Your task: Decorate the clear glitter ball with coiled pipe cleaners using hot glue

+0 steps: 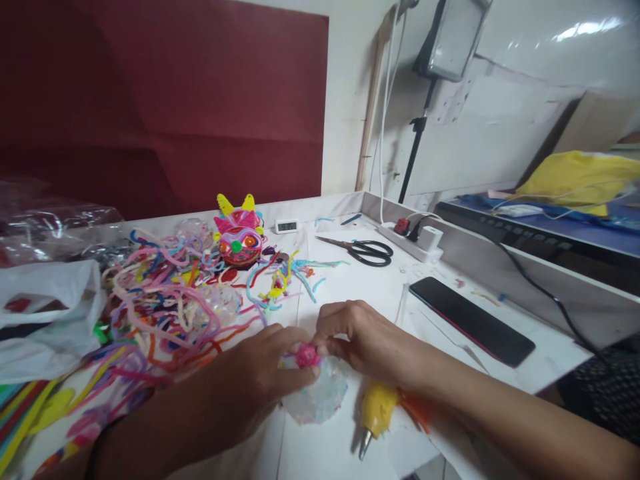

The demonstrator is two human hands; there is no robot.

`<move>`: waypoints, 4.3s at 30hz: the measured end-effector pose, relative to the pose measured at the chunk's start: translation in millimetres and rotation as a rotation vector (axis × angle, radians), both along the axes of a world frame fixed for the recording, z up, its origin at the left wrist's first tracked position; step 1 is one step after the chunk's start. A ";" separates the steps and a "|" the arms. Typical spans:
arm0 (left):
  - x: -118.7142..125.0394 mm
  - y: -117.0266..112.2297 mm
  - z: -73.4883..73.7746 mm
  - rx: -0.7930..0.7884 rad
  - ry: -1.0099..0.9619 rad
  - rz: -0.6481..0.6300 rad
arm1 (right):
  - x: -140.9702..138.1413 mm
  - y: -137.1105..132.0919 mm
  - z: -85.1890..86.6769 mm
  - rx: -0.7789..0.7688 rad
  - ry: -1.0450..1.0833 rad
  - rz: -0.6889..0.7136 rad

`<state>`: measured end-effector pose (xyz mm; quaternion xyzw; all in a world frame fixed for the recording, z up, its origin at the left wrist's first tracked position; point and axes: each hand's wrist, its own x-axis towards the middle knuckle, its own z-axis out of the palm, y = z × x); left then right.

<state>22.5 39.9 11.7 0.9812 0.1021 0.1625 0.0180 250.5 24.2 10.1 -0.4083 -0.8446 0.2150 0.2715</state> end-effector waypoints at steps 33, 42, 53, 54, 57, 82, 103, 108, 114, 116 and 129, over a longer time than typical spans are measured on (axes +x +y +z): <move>5.8 -19.8 -2.4 -0.047 -0.009 0.183 | 4.8 -27.1 -13.0 0.208 -0.036 -0.018; 6.3 -22.1 4.7 -0.013 -0.021 0.130 | -0.5 -36.1 -25.2 0.341 -0.286 -0.066; 0.9 -19.1 -0.4 0.038 -0.072 0.191 | -3.1 -41.3 -17.7 0.286 -0.332 -0.096; 2.8 -19.0 -0.8 0.044 -0.085 0.200 | -3.2 -41.7 -17.5 0.287 -0.336 -0.101; 9.3 -17.6 -3.4 0.042 -0.122 0.215 | -3.6 -41.7 -18.3 0.294 -0.334 -0.104; -20.7 -0.9 -25.2 -0.103 -0.035 0.124 | -3.3 -50.7 -16.6 0.231 -0.376 -0.098; 2.6 -11.6 -32.1 0.028 -0.132 0.256 | 11.1 -27.4 -16.7 0.272 -0.350 0.055; 5.9 -17.6 -37.7 0.110 -0.139 0.355 | 19.1 -12.8 -6.4 0.266 -0.321 0.158; 11.4 -31.5 -37.0 0.106 -0.144 0.441 | 24.4 -0.9 -7.3 0.277 -0.269 0.259; 12.0 -30.5 -33.0 0.142 -0.137 0.418 | 25.4 1.2 -10.8 0.280 -0.247 0.270; 9.8 15.0 5.3 0.168 0.092 0.082 | 26.6 2.4 -17.6 0.262 -0.073 0.275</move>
